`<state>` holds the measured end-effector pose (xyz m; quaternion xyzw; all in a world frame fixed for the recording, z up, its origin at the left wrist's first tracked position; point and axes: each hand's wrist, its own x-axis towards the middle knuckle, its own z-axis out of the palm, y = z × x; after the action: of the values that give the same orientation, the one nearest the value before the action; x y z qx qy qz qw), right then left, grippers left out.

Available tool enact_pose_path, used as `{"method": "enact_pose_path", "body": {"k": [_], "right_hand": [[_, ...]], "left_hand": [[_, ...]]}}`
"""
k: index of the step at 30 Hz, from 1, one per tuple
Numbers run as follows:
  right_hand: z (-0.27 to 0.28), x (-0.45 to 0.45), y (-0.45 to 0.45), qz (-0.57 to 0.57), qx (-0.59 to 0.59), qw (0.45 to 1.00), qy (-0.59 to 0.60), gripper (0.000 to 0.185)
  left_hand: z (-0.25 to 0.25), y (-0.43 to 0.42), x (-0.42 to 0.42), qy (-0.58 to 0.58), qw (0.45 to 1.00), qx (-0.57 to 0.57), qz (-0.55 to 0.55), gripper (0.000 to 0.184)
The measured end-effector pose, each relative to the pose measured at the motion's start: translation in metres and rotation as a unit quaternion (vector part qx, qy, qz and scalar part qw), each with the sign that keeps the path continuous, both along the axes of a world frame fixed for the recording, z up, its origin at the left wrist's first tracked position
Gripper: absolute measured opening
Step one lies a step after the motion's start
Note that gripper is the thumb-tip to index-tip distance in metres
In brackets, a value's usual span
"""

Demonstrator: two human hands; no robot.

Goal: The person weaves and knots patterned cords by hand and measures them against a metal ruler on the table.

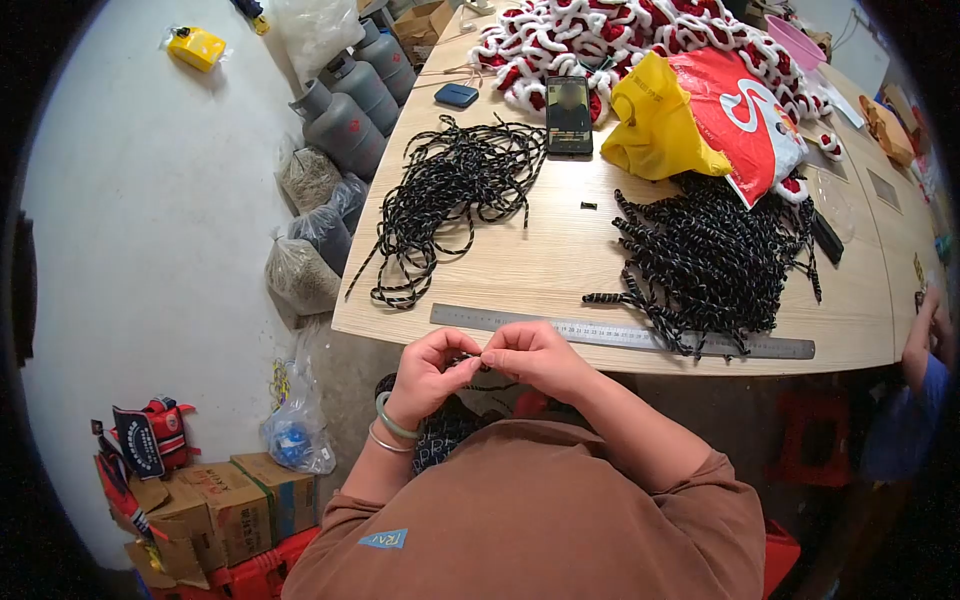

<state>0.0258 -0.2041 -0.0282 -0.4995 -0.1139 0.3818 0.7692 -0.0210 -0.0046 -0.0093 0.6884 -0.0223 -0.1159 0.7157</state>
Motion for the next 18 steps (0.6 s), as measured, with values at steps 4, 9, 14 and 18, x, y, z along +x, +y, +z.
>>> {"method": "enact_pose_path", "body": {"k": [4,9,14,18], "right_hand": [[0.001,0.000,0.001,-0.004,-0.031,0.999,-0.034,0.015],[-0.004,-0.003,0.006,-0.036,-0.030,0.993,-0.105,0.014],[0.000,0.002,0.002,0.004,0.036,0.992,0.121,0.011],[0.000,0.000,0.007,0.000,0.124,0.956,0.265,0.013]], "left_hand": [[-0.001,0.000,-0.001,0.024,0.998,-0.055,0.009,0.015],[-0.009,-0.001,0.000,0.030,0.993,-0.109,0.042,0.015],[-0.014,-0.006,0.001,-0.007,0.986,-0.160,0.038,0.015],[-0.016,-0.007,0.006,-0.210,0.976,-0.040,0.036,0.016]]}}
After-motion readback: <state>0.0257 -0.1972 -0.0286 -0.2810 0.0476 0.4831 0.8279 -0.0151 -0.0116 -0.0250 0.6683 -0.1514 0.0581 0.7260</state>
